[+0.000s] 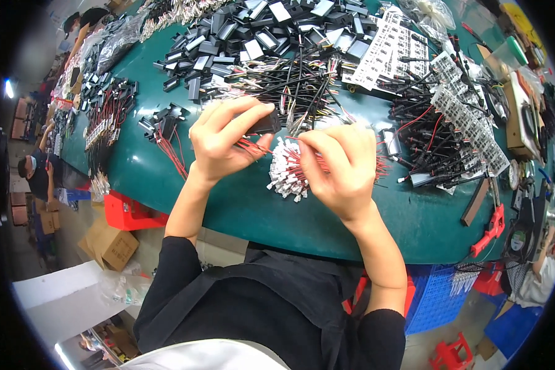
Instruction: The person assembles wire sets into small electronic driver modules by hand, connecting electrical wires to the modules.
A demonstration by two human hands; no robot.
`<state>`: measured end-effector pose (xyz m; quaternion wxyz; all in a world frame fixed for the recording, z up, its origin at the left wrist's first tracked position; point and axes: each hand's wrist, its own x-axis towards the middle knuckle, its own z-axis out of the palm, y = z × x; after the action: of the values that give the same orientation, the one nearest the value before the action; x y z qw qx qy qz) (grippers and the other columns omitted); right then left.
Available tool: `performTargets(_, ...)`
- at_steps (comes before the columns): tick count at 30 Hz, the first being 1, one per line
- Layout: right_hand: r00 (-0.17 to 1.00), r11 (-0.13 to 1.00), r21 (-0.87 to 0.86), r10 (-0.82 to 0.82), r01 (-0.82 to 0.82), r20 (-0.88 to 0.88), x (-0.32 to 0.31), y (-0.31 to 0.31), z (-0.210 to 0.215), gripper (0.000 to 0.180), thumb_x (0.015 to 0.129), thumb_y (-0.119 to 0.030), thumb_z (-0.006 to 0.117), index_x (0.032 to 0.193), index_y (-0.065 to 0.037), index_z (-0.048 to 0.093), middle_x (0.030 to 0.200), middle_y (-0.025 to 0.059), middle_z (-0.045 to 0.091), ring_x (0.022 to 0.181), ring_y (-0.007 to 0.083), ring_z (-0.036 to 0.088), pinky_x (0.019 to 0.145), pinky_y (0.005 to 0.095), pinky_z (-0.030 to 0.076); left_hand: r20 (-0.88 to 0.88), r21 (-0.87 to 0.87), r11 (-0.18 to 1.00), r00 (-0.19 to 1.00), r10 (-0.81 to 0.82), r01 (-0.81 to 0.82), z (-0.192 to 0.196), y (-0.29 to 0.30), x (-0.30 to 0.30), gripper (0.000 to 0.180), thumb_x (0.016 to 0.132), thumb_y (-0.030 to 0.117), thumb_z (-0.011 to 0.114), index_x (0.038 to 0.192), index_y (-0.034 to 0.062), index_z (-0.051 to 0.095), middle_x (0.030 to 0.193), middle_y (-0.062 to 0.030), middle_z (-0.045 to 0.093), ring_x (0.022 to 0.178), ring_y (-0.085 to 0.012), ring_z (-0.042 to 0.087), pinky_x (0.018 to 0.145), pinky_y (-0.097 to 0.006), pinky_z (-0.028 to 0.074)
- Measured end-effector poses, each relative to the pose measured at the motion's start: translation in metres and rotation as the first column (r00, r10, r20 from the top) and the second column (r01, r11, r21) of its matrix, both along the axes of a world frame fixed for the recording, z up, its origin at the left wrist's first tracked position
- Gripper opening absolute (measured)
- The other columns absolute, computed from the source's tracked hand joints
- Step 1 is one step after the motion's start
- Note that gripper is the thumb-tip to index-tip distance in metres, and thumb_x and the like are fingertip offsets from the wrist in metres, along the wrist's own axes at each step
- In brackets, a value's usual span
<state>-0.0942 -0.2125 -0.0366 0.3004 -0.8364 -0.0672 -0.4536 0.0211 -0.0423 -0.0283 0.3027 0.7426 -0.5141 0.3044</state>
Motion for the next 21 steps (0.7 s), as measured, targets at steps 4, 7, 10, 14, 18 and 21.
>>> performTargets(4,1.000,0.997,-0.074,0.001,-0.002,-0.017,0.002,0.000,-0.004,0.020,0.066,-0.001,0.072,0.082,-0.008,0.063,0.073,0.0026,0.055,0.064,0.0200,0.050,0.059,0.0325,0.035,-0.002,0.028,1.000,1.000,-0.003,0.003,-0.002,-0.001,-0.007,0.035,0.062,0.016,0.075,0.097,0.0141,0.069,0.090,-0.0002,0.065,0.066,-0.0169,0.059,0.057,-0.027,0.049)
performTargets(7,0.999,0.997,-0.083,0.006,-0.008,-0.033,0.003,0.000,-0.007,0.020,0.065,-0.001,0.072,0.082,-0.008,0.063,0.073,0.0025,0.054,0.064,0.0200,0.049,0.059,0.0327,0.034,-0.046,0.048,0.999,0.999,-0.021,0.023,0.001,-0.001,-0.013,0.039,0.059,0.014,0.077,0.097,0.0102,0.069,0.091,-0.0039,0.066,0.071,-0.0193,0.061,0.060,-0.028,0.048)
performTargets(10,0.999,0.995,-0.098,0.010,-0.015,-0.046,0.003,0.001,-0.007,0.021,0.064,-0.002,0.072,0.082,-0.008,0.063,0.072,0.0024,0.054,0.064,0.0200,0.049,0.059,0.0327,0.034,-0.053,0.059,0.998,0.999,-0.009,0.012,0.002,0.000,-0.014,0.038,0.059,0.013,0.077,0.097,0.0104,0.069,0.091,-0.0037,0.066,0.070,-0.0189,0.061,0.059,-0.028,0.047)
performTargets(14,0.998,0.993,-0.120,0.011,-0.019,-0.067,0.002,0.001,-0.005,0.021,0.064,-0.002,0.072,0.082,-0.008,0.063,0.073,0.0022,0.054,0.064,0.0200,0.049,0.059,0.0326,0.035,-0.048,0.064,0.998,0.999,-0.021,0.025,0.003,0.001,-0.014,0.039,0.058,0.012,0.077,0.096,0.0105,0.069,0.092,-0.0037,0.066,0.069,-0.0189,0.060,0.058,-0.028,0.047)
performTargets(18,0.998,0.992,-0.119,0.035,-0.042,-0.060,0.002,-0.001,-0.004,0.021,0.065,-0.001,0.071,0.082,-0.008,0.063,0.072,0.0021,0.054,0.064,0.0200,0.049,0.059,0.0327,0.035,0.008,0.031,0.998,0.998,-0.060,0.060,-0.001,-0.001,-0.009,0.036,0.062,0.015,0.074,0.098,0.0134,0.069,0.089,0.0007,0.065,0.060,-0.0145,0.054,0.052,-0.025,0.045)
performTargets(21,0.996,0.997,-0.073,0.032,-0.038,-0.084,0.003,-0.002,-0.005,0.020,0.065,-0.002,0.072,0.082,-0.008,0.063,0.072,0.0024,0.055,0.064,0.0202,0.049,0.059,0.0325,0.035,-0.026,0.026,0.995,0.995,-0.095,0.096,0.001,0.000,-0.012,0.035,0.064,0.016,0.074,0.098,0.0127,0.069,0.089,0.0004,0.065,0.061,-0.0147,0.054,0.053,-0.026,0.046)
